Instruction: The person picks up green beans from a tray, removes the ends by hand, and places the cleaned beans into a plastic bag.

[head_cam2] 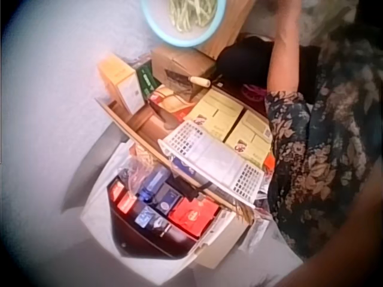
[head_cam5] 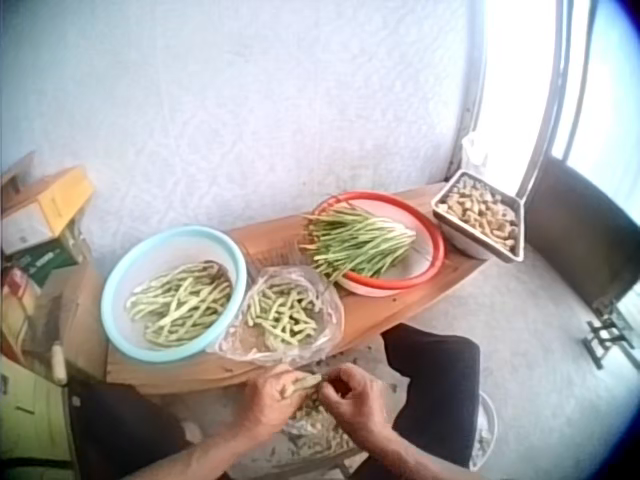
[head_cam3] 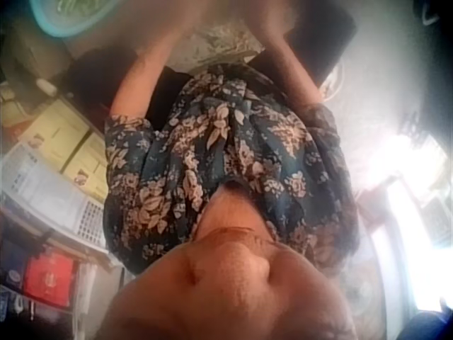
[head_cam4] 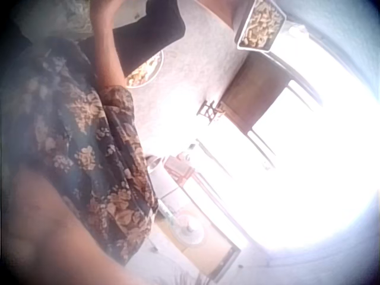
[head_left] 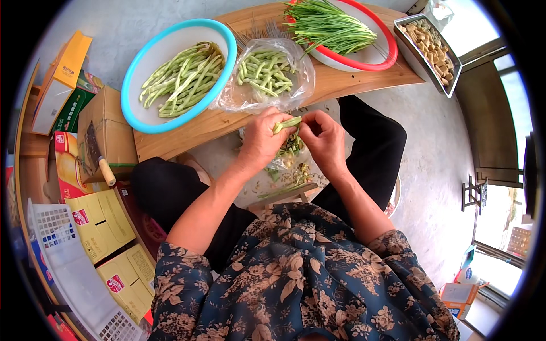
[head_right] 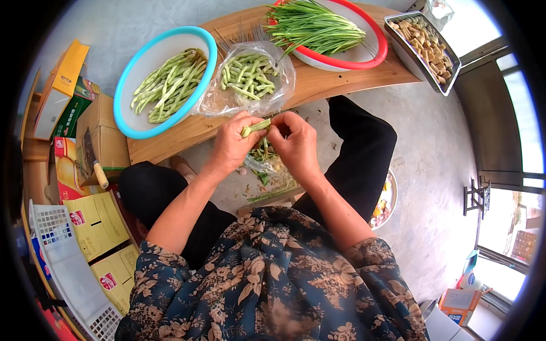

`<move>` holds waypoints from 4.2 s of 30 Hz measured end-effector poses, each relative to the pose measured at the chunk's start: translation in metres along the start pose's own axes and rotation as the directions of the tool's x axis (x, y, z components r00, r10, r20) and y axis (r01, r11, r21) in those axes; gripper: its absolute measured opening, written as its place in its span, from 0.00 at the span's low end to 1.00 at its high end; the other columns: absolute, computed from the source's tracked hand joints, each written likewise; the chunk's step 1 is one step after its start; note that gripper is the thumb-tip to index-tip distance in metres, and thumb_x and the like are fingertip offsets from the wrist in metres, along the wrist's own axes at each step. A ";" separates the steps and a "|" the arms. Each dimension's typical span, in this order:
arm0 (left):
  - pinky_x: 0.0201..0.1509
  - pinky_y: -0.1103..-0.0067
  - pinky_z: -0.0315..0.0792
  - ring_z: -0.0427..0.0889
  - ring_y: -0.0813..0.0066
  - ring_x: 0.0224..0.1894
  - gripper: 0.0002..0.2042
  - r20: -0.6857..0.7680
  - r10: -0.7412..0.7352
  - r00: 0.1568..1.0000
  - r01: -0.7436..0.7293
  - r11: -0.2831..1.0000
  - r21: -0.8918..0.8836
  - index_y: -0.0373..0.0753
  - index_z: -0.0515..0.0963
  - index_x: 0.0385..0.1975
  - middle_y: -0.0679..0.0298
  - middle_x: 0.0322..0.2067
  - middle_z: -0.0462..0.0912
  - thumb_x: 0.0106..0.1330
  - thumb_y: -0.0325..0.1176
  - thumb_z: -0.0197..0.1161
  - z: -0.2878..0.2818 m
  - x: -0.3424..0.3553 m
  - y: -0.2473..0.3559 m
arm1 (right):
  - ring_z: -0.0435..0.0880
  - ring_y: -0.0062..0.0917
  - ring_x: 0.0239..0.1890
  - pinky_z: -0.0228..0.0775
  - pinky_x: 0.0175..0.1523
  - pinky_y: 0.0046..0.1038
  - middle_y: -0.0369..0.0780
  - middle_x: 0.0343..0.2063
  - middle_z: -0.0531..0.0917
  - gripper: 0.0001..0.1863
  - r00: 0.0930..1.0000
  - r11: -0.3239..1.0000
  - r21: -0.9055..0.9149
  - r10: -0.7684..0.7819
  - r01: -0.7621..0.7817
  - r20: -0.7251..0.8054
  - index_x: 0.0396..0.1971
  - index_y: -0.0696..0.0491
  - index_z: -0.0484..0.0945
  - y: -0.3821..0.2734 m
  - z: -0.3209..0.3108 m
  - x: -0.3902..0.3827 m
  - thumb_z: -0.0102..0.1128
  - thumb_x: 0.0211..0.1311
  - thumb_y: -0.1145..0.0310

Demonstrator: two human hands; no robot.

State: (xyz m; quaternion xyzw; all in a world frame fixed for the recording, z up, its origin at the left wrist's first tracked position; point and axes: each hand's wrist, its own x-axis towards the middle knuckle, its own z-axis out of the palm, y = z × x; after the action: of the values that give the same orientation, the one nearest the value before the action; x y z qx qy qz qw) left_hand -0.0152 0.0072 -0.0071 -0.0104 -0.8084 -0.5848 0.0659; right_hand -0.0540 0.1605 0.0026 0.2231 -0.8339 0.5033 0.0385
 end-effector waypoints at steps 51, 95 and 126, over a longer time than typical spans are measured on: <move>0.21 0.93 0.57 0.68 0.89 0.20 0.09 0.462 -0.199 0.864 0.483 0.583 -0.653 0.39 0.73 0.44 0.69 0.29 0.79 0.67 0.32 0.58 -0.015 0.001 0.002 | 0.71 0.13 0.19 0.63 0.25 0.15 0.33 0.20 0.75 0.04 0.848 0.682 0.518 0.317 -0.516 0.426 0.30 0.58 0.73 0.001 -0.030 0.002 0.56 0.58 0.73; 0.47 0.67 0.72 0.77 0.58 0.46 0.11 -0.505 -0.126 0.854 0.477 0.578 0.662 0.40 0.81 0.34 0.56 0.40 0.78 0.53 0.36 0.68 -0.205 0.059 -0.094 | 0.80 0.33 0.24 0.69 0.32 0.31 0.45 0.22 0.81 0.12 0.890 0.951 -0.002 0.292 -0.311 0.349 0.34 0.58 0.80 0.071 -0.006 -0.026 0.61 0.57 0.64; 0.22 0.88 0.62 0.74 0.86 0.23 0.07 0.002 -0.386 0.922 0.339 0.806 -0.485 0.38 0.77 0.35 0.69 0.24 0.78 0.60 0.33 0.61 -0.181 0.049 -0.024 | 0.81 0.37 0.34 0.73 0.37 0.30 0.44 0.39 0.80 0.14 0.968 0.995 -0.033 -0.080 0.090 0.237 0.42 0.55 0.76 0.010 -0.018 -0.001 0.57 0.54 0.79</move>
State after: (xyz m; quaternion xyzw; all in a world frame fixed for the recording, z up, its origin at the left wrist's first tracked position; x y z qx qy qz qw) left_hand -0.0484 -0.1752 0.0314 0.1564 -0.6225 -0.7667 -0.0126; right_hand -0.0602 0.1795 0.0029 0.3158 -0.8331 0.4527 -0.0343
